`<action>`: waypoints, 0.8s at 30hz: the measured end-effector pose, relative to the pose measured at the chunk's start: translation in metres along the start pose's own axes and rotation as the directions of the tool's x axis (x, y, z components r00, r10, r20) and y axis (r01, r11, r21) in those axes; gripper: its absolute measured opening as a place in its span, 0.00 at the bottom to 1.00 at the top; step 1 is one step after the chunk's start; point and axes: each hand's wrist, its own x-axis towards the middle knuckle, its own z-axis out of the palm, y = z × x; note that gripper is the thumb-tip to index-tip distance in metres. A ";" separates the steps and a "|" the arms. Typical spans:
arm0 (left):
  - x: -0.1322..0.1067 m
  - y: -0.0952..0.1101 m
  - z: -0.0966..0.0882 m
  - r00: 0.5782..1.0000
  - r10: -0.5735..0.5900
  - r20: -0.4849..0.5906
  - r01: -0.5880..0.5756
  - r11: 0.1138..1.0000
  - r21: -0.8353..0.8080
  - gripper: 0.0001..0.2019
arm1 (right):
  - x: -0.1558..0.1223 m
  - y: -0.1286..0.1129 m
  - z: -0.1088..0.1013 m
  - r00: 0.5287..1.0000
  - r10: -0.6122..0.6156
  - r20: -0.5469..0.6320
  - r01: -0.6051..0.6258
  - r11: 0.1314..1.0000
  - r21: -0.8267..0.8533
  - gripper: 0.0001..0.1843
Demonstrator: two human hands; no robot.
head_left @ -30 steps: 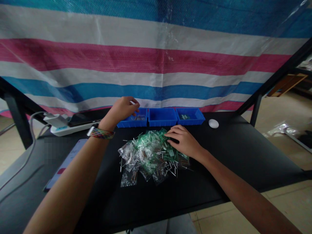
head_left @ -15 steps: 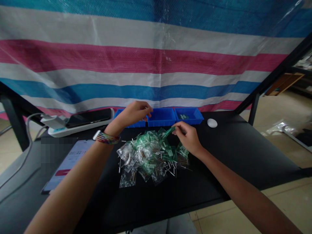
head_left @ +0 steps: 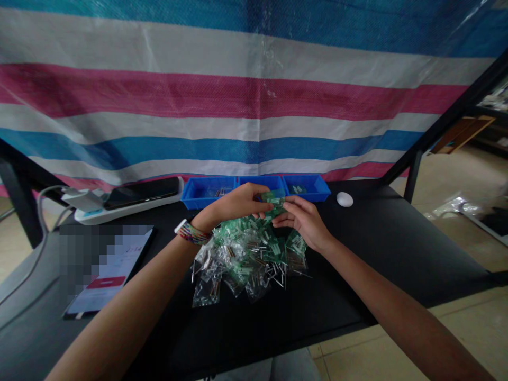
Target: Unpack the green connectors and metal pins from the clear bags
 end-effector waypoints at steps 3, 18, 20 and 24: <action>0.001 -0.002 -0.001 1.000 -0.005 0.019 0.004 1.000 0.021 0.13 | -0.003 -0.002 0.002 1.000 0.004 0.027 -0.003 0.999 -0.048 0.21; -0.001 0.000 0.002 0.998 0.044 0.044 -0.040 0.994 -0.100 0.15 | -0.001 -0.002 0.002 0.996 -0.088 -0.017 0.086 0.991 -0.099 0.20; -0.001 0.000 0.002 0.998 0.052 0.036 -0.048 0.994 -0.095 0.13 | -0.002 -0.002 0.002 0.997 -0.080 0.000 0.079 0.992 -0.100 0.21; -0.002 0.006 0.001 0.998 0.069 0.015 -0.067 0.994 -0.083 0.09 | -0.002 -0.001 0.002 0.995 -0.098 0.025 0.100 0.988 -0.114 0.20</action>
